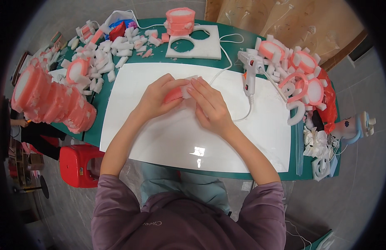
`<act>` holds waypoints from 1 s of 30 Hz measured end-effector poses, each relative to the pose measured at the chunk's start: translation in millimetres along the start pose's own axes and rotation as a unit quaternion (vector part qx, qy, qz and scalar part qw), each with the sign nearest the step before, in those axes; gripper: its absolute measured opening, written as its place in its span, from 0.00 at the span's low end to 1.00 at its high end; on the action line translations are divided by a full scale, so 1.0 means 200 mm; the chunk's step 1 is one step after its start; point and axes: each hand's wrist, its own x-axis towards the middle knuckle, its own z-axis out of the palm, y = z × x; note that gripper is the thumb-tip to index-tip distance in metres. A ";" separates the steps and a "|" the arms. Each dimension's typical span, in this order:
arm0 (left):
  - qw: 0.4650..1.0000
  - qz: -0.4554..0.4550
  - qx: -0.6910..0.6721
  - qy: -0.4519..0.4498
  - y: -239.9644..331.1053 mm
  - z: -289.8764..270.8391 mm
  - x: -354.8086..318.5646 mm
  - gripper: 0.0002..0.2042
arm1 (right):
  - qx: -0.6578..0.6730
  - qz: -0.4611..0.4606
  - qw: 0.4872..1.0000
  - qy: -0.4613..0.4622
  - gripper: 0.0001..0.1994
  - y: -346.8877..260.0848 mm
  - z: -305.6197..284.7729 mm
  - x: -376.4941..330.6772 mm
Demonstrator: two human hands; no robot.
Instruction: Gluing pieces of pink foam together using a hot glue gun to assemble an object.
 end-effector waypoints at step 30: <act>1.000 -0.015 -0.016 0.004 -0.02 0.00 0.00 0.23 | 0.016 0.020 1.000 -0.016 0.30 0.01 0.03 -0.03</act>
